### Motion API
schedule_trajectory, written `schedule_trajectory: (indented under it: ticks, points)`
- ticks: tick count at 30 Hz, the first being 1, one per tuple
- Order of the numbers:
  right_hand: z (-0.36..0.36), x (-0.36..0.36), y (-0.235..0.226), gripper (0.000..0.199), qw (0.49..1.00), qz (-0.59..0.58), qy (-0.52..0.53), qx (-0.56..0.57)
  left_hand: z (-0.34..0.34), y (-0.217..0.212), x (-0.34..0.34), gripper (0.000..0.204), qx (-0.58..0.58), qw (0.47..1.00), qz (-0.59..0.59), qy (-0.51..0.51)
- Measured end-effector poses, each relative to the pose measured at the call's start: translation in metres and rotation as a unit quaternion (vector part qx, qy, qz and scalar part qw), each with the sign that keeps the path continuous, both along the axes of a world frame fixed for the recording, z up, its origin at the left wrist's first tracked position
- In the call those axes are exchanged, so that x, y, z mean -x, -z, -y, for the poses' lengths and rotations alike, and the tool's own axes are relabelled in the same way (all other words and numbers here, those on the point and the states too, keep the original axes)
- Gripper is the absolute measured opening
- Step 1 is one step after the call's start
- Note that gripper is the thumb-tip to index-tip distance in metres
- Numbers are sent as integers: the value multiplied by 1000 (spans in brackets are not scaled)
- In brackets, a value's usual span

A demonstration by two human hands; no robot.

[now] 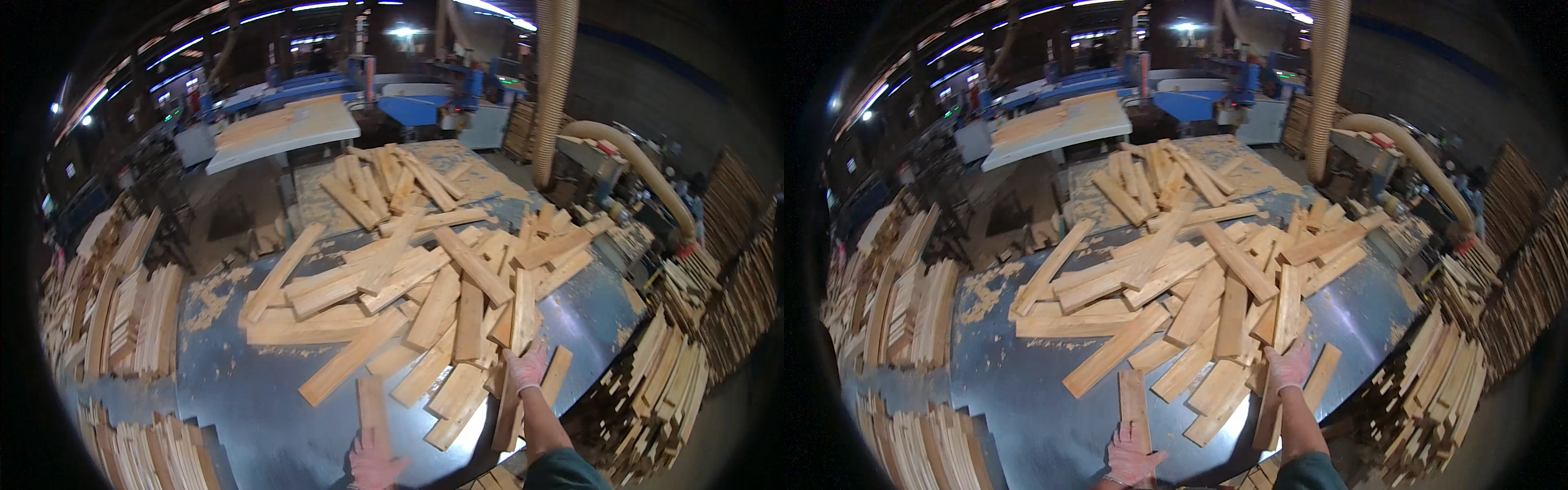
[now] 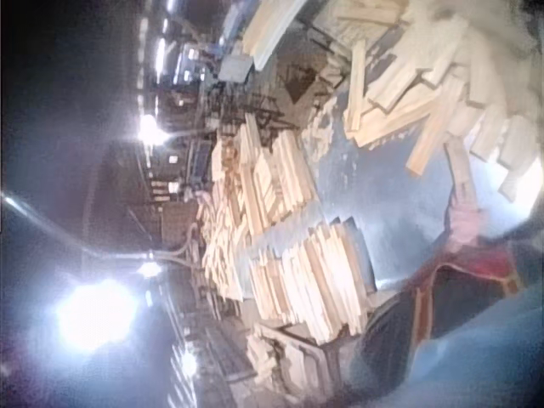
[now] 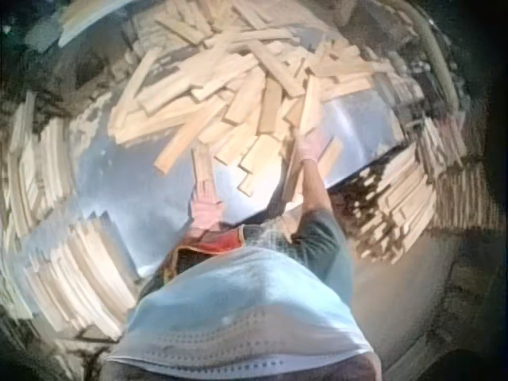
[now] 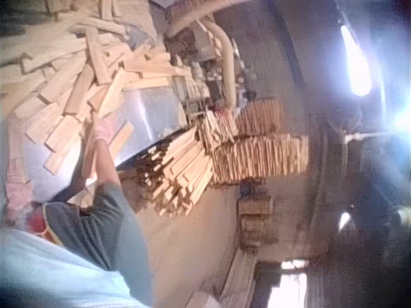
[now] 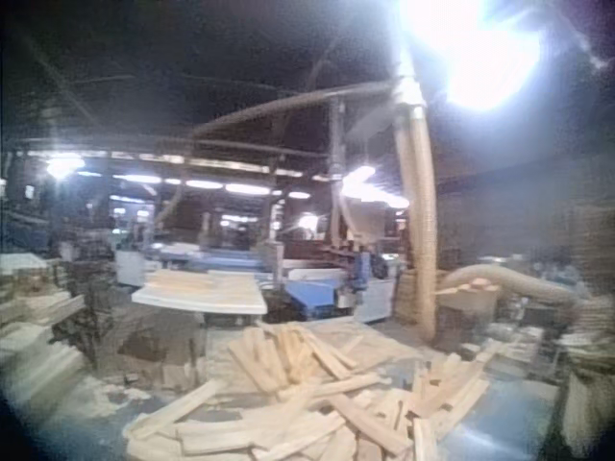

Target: The person repeatedly picks up wooden planks from a pile on a metal table, inspects them, and stacks them into a neat pile. The person handles the planks one by one, turning them over and aligning them before placing them in the stack.

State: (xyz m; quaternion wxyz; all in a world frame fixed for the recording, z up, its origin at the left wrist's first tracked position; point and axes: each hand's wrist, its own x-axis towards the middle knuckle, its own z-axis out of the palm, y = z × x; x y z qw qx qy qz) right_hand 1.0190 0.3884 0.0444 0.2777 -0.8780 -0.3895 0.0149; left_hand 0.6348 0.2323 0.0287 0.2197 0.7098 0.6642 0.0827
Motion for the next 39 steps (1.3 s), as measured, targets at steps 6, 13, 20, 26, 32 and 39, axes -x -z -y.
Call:
schedule_trajectory:
  ticks: [6, 13, 20, 26, 32, 39]
  points:
    - [15, 18, 53, 99, 987, -99, -121, -39, 14, 28, 30, 101, -3, 995, 77, -67]
    - [104, 257, 15, 88, 761, -607, -229, -7, 48, 49, 145, 90, 78, 860, 471, -180]
    - [192, 411, 35, 85, 599, -669, -395, 193, 81, 36, 189, 49, 106, 946, 201, -230]
    - [160, 291, -10, 91, 822, -348, -409, 189, 192, 41, 298, 31, -93, 940, 102, -312]
    - [150, 28, 87, 61, 967, 254, 31, -3, 225, 16, 343, 56, -94, 863, -331, -369]
    - [170, -2, 55, 62, 941, -293, 166, 13, 132, 33, 274, 80, -197, 965, -158, -75]
